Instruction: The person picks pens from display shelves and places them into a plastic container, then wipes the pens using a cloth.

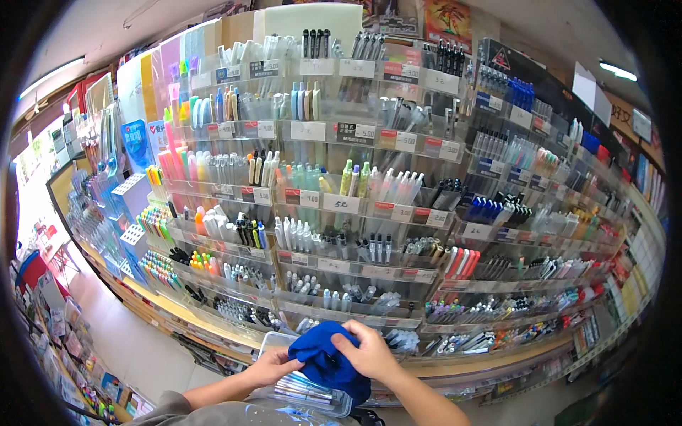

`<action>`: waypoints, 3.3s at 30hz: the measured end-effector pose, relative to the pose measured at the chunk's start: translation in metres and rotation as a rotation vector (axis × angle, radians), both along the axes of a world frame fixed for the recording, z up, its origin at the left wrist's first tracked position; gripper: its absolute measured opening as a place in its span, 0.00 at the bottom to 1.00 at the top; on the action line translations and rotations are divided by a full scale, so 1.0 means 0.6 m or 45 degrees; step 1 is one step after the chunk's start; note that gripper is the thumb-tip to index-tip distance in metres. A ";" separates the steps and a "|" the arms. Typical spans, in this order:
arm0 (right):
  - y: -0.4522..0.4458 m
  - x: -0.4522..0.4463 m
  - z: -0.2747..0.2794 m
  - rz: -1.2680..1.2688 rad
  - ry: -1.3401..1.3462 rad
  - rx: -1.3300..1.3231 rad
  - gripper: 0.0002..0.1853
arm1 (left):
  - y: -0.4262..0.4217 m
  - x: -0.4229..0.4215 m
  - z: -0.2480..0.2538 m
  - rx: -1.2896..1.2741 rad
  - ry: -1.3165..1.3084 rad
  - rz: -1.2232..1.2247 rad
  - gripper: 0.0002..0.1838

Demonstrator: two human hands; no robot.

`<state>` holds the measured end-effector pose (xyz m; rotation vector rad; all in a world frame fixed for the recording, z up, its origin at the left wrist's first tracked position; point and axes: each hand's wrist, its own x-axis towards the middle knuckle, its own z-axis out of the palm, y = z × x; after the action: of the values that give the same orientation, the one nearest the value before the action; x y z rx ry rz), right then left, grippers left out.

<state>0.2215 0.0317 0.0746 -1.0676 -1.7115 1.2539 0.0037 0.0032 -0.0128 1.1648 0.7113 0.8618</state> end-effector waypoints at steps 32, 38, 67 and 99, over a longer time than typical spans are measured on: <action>-0.034 0.067 -0.093 0.046 0.208 -0.973 0.20 | 0.053 0.074 0.123 0.941 0.350 0.278 0.06; -0.002 0.079 -0.114 0.266 0.684 -1.200 0.19 | 0.058 0.052 0.106 0.748 0.221 0.282 0.06; 0.002 -0.027 -0.055 0.063 0.994 -0.799 0.17 | 0.032 0.057 0.063 0.802 0.261 0.037 0.09; -0.017 -0.079 -0.085 0.062 0.900 -0.981 0.26 | 0.007 0.059 0.017 1.346 1.152 0.234 0.42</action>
<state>0.1744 0.0216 0.0236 -0.8099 -0.7189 2.0873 0.0394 0.0071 -0.0027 2.5511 1.1390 0.8543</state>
